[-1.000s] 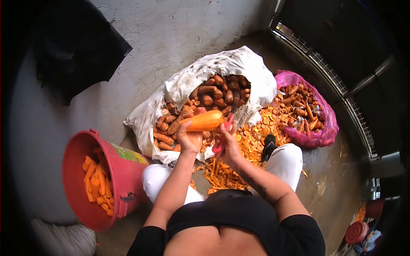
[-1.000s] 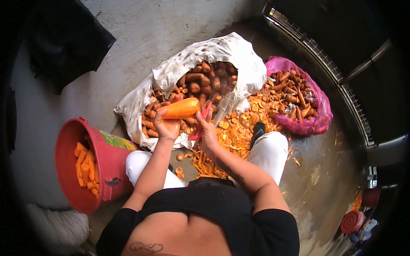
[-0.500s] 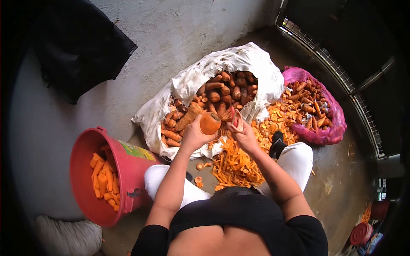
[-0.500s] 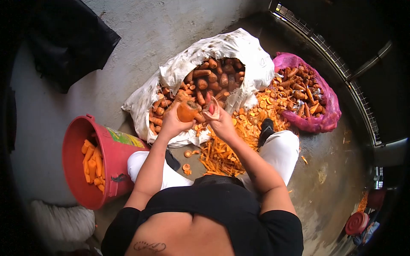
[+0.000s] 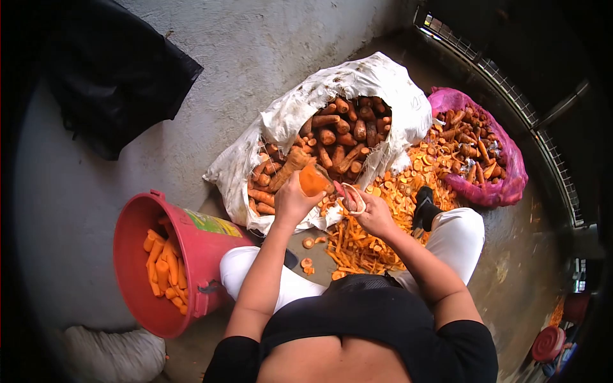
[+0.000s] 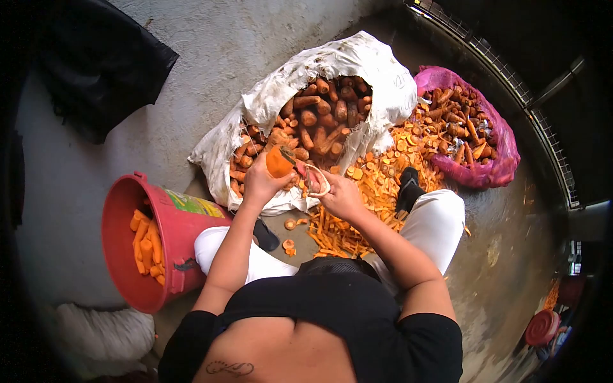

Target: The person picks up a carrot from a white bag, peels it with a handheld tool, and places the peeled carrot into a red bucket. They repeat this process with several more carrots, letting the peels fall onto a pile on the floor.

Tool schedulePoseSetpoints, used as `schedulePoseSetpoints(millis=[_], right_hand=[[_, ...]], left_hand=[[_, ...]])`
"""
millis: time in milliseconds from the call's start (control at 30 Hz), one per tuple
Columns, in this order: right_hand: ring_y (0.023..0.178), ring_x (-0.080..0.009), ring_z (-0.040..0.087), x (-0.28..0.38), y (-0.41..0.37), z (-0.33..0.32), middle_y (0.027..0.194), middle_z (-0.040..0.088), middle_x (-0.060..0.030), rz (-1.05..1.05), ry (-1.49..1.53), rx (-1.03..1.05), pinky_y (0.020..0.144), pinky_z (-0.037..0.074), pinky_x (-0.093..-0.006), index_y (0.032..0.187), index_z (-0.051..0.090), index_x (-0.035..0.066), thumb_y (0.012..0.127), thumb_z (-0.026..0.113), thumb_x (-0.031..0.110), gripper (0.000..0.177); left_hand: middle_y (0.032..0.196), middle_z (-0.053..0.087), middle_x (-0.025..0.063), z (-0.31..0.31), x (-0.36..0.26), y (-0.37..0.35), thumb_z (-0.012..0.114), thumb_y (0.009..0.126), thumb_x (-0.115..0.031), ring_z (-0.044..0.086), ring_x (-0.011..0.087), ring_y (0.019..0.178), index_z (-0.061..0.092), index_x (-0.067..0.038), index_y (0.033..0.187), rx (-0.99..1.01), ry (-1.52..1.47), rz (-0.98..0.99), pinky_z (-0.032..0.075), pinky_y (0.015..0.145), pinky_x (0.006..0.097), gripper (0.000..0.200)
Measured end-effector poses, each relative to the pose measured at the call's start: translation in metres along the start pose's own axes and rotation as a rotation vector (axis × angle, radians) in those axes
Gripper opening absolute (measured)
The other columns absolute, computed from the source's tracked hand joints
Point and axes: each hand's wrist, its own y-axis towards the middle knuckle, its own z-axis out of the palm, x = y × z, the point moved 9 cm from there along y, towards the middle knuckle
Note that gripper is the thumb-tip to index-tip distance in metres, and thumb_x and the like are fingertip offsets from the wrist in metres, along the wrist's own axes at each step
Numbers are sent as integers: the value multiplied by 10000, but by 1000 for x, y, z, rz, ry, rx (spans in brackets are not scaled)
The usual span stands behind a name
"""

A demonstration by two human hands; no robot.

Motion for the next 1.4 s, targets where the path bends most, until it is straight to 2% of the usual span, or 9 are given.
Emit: schedulePoseSetpoints(millis=[167, 400, 600, 700, 733, 967, 1167, 1300, 1400], right_hand=[[789, -147, 610, -12, -4, 17, 886, 660, -162, 78, 248, 108, 741, 492, -320, 1210, 602, 89, 937, 580, 338, 370], [716, -239, 598, -18, -6, 30, 792, 629, -171, 36, 239, 138, 695, 479, -354, 1096, 622, 31, 911, 585, 284, 316], [687, -234, 587, -23, -9, 34, 750, 611, -181, 128, 137, 235, 651, 469, -364, 1001, 646, 13, 922, 579, 311, 316], [718, -205, 592, -33, -11, 41, 769, 617, -151, 154, 179, 205, 679, 476, -340, 1025, 635, 8, 938, 570, 310, 321], [618, -54, 463, -20, -11, 41, 777, 566, 32, 8, 297, 123, 551, 404, -233, 1157, 585, 40, 984, 522, 316, 332], [576, -25, 415, -24, -15, 42, 727, 494, 64, 11, 360, 102, 508, 342, -191, 1184, 546, 51, 982, 536, 258, 290], [573, -63, 449, -5, -18, 30, 646, 489, 17, -29, 164, -28, 500, 377, -257, 1031, 597, 21, 975, 544, 245, 236], [578, -91, 455, -8, -18, 33, 654, 515, -12, 38, 144, -15, 514, 393, -286, 1033, 603, 4, 974, 545, 244, 254], [763, -165, 602, -8, -16, 34, 824, 639, -113, 132, 207, 14, 705, 485, -311, 1050, 591, -10, 942, 552, 178, 221]], left_hand=[[941, 655, 182, 2, 8, -1, 808, 657, -337, 636, 366, 896, 552, -43, 989, 6, -30, -11, 513, 755, 443, 512], [919, 650, 179, 2, 9, -4, 752, 679, -269, 636, 381, 874, 541, -45, 978, 30, 51, -27, 500, 750, 467, 429], [927, 648, 189, -2, 7, -5, 733, 680, -236, 634, 391, 869, 536, -38, 986, 62, 68, -32, 498, 753, 474, 415], [943, 644, 199, -4, 4, -5, 735, 674, -226, 631, 393, 878, 533, -31, 984, 74, 78, -32, 497, 766, 475, 417], [951, 642, 203, -4, 4, -5, 737, 673, -224, 628, 394, 885, 531, -29, 983, 77, 75, -29, 496, 772, 475, 420], [987, 634, 214, 4, 12, -4, 748, 682, -211, 613, 405, 928, 516, -9, 990, 123, 93, -58, 490, 795, 472, 435], [923, 655, 186, 6, 15, -5, 769, 681, -317, 640, 379, 872, 529, -22, 974, 69, 131, 6, 510, 744, 465, 480], [957, 633, 221, 2, 7, -6, 711, 706, -152, 632, 392, 877, 499, 7, 955, 110, 153, -18, 503, 768, 455, 364], [925, 631, 212, 7, 9, -6, 685, 702, -110, 634, 385, 848, 497, 3, 951, 70, 200, 34, 506, 749, 451, 332]])
